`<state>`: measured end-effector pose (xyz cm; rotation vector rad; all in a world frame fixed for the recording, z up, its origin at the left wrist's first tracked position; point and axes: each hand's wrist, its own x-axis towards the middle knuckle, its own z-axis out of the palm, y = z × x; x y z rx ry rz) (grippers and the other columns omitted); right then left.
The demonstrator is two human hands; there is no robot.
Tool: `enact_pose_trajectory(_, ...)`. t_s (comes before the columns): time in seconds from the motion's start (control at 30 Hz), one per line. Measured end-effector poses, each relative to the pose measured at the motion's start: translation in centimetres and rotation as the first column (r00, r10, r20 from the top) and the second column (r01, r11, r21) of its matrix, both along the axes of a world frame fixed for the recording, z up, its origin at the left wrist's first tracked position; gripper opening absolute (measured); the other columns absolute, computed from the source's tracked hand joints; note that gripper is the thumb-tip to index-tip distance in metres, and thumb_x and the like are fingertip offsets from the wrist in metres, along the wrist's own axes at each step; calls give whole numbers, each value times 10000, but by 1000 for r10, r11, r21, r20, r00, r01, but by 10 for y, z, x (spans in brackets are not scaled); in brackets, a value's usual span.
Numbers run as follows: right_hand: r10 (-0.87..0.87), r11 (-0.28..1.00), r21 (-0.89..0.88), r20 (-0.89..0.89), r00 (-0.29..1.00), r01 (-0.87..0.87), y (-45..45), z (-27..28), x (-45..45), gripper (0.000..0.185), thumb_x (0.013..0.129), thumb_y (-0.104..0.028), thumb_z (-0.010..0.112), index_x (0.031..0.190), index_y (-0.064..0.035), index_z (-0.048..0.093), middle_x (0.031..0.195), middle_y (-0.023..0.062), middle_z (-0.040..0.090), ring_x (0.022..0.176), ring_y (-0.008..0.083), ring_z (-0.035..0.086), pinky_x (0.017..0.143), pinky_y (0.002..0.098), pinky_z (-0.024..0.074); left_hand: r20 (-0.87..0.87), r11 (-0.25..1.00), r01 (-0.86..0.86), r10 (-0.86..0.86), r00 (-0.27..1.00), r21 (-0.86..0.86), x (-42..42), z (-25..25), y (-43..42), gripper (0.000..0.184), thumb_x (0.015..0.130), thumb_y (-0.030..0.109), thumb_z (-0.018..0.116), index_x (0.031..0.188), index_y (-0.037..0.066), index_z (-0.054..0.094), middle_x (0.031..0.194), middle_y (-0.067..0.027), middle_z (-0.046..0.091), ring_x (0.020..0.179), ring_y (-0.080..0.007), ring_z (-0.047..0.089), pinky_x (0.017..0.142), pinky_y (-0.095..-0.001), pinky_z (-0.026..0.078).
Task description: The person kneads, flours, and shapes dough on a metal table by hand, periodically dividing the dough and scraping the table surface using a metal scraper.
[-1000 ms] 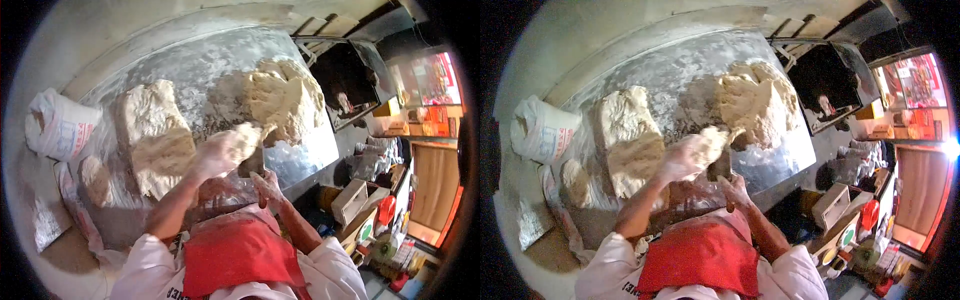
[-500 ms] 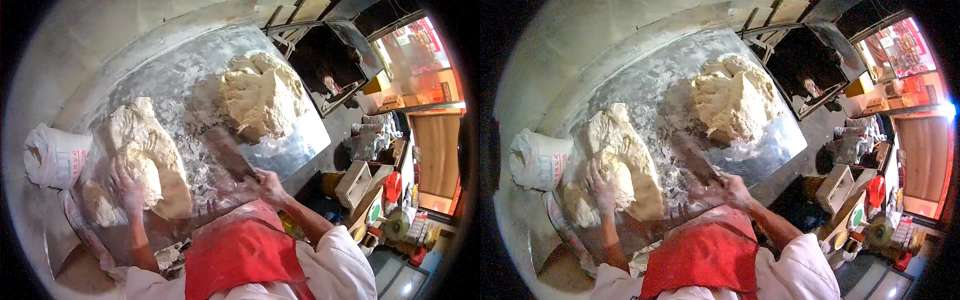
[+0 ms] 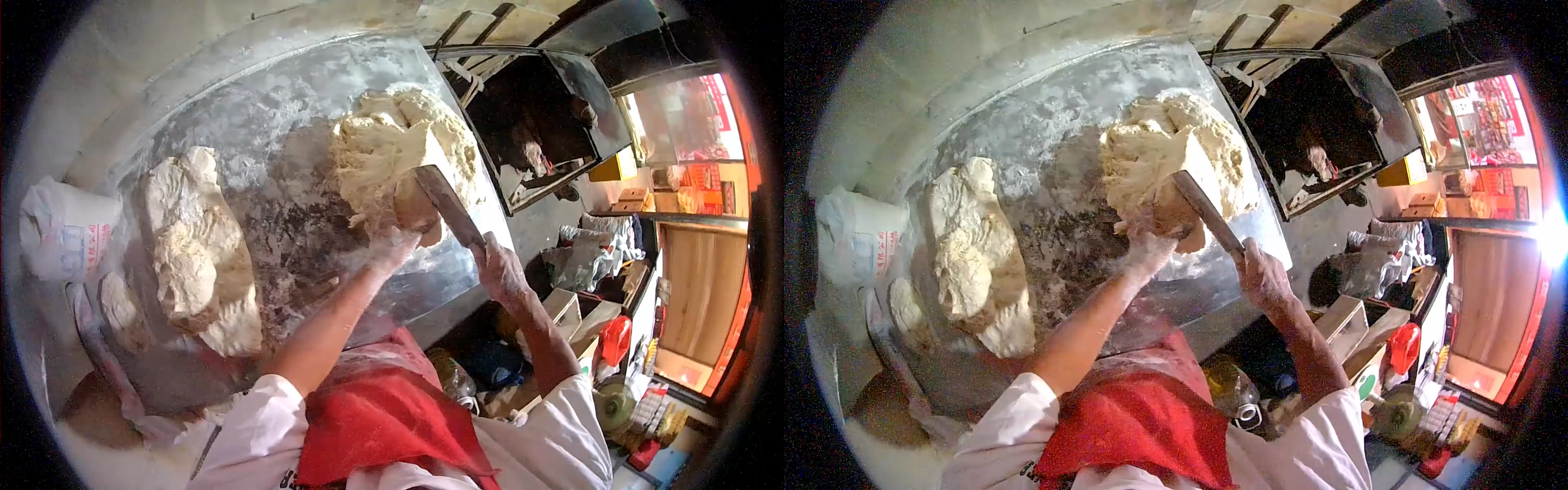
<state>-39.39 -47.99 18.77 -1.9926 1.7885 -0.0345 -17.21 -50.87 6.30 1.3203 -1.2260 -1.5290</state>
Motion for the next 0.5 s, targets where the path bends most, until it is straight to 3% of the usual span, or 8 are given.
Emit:
enact_pose_trajectory(0.07, 46, 997, 57, 36, 998, -48, -13, 5, 4, 221, 993, -184, 557, 1071, -9, 447, 770, 288, 630, 731, 501, 629, 592, 546, 473, 448, 963, -198, 260, 855, -182, -18, 15, 1, 977, 799, 423, 792, 1532, 54, 261, 1512, -240, 323, 1457, -464, 176, 1174, -572, 194)
enact_pose_trajectory(0.1, 54, 996, 76, 19, 998, -55, -19, 3, 9, 216, 999, -193, 548, 1067, -12, 453, 759, 282, 628, 727, 501, 627, 593, 550, 470, 496, 938, -254, 341, 799, -236, -27, -19, 7, 1000, 751, 447, 834, 1503, 56, 302, 1480, -250, 348, 1407, -468, 270, 1128, -551, 263)
enact_pose_trajectory(0.13, 55, 995, 88, 19, 998, -56, -24, -5, 13, 216, 999, -193, 548, 1067, -12, 453, 759, 282, 628, 727, 501, 627, 593, 550, 470, 499, 940, -255, 336, 799, -225, -30, -23, 10, 1000, 751, 447, 834, 1503, 56, 302, 1480, -250, 348, 1407, -468, 270, 1128, -551, 263)
enact_pose_trajectory(0.23, 194, 981, -19, 68, 979, -193, -49, -28, 30, 216, 1041, -245, 473, 1031, -33, 437, 662, 188, 614, 507, 360, 598, 458, 477, 466, 498, 901, -340, 433, 752, -270, -25, -31, 13, 997, 753, 398, 845, 1491, 32, 284, 1448, -251, 359, 1340, -453, 344, 1105, -531, 304)
enact_pose_trajectory(0.33, 237, 971, -66, 170, 956, -229, -65, -81, 44, 278, 1057, -307, 427, 1100, -33, 452, 690, 189, 623, 502, 321, 597, 433, 446, 460, 303, 891, -365, 439, 846, -271, -9, -35, 44, 874, 827, 260, 802, 1472, -7, 275, 1406, -222, 372, 1307, -384, 378, 1082, -490, 338)
enact_pose_trajectory(0.4, 156, 987, -1, 194, 968, -159, -62, -83, 52, 229, 1028, -249, 489, 1088, -29, 468, 726, 223, 631, 582, 377, 620, 489, 470, 473, 285, 872, -306, 425, 859, -381, -7, -63, 75, 853, 865, 187, 753, 1492, -11, 210, 1434, -221, 354, 1296, -367, 423, 1081, -483, 383)
enact_pose_trajectory(0.47, 81, 992, 77, 221, 972, -100, -57, -81, 55, 195, 1000, -191, 551, 1076, -25, 483, 762, 257, 640, 662, 432, 643, 544, 494, 486, 819, 929, 104, 257, 513, -356, -6, -81, 119, 929, 841, 224, 782, 1514, -8, 184, 1405, -230, 374, 1321, -350, 364, 1088, -501, 353)
enact_pose_trajectory(0.5, 65, 994, 70, 260, 964, -86, -53, -80, 47, 171, 996, -178, 555, 1061, -32, 495, 764, 242, 641, 660, 429, 643, 543, 490, 491, 824, 929, 110, 253, 507, -353, -4, -81, 122, 929, 841, 224, 782, 1514, -8, 184, 1405, -230, 374, 1321, -350, 364, 1088, -501, 353)
